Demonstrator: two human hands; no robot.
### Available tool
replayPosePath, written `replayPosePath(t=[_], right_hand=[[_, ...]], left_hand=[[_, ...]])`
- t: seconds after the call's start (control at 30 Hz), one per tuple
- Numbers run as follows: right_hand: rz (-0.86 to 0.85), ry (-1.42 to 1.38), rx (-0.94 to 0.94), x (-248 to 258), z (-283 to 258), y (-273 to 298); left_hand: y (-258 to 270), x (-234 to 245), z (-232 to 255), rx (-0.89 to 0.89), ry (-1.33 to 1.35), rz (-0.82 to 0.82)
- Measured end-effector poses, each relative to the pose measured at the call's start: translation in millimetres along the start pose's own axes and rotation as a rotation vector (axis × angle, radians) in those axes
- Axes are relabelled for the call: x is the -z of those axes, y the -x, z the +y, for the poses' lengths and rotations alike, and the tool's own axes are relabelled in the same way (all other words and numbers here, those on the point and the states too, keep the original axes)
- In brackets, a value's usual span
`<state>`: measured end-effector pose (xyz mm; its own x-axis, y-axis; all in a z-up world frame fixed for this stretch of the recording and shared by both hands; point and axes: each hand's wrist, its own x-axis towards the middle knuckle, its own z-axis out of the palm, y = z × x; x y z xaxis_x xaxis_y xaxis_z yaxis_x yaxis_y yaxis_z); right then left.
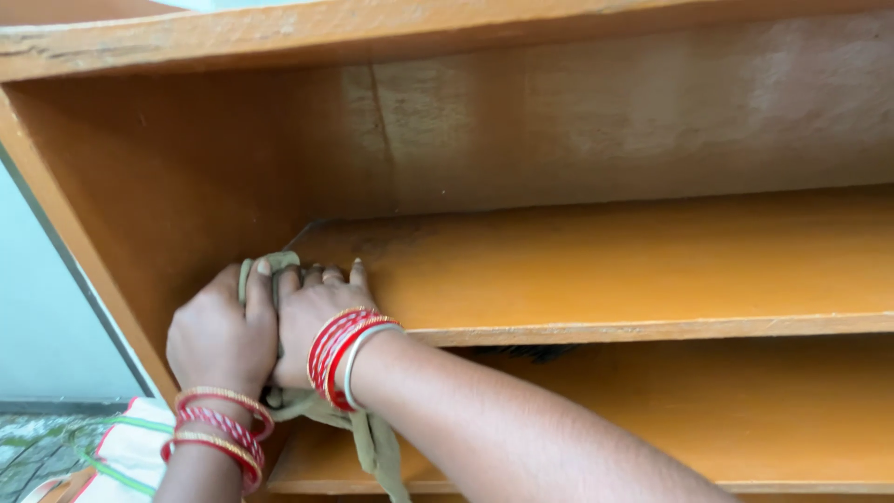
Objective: The person cleans the shelves of a wooden cabinet by wiping the surfaces with a cloth, moving a broom aside to reach the back.
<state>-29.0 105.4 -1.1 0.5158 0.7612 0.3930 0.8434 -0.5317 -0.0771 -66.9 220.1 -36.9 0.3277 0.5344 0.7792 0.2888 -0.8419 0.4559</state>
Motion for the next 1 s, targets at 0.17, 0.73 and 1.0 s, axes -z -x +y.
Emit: replayPosePath(t=[0.17, 0.73, 1.0], right_hand=[[0.053, 0.116, 0.010, -12, 7, 8], [-0.091, 0.154, -0.034, 47, 104, 70], [-0.334, 0.057, -0.164, 71, 216, 82]], left_hand=[[17, -1, 12, -0.027, 0.170, 0.111], [23, -19, 124, -0.090, -0.124, -0.102], [-18, -73, 196, -0.369, -0.145, -0.790]])
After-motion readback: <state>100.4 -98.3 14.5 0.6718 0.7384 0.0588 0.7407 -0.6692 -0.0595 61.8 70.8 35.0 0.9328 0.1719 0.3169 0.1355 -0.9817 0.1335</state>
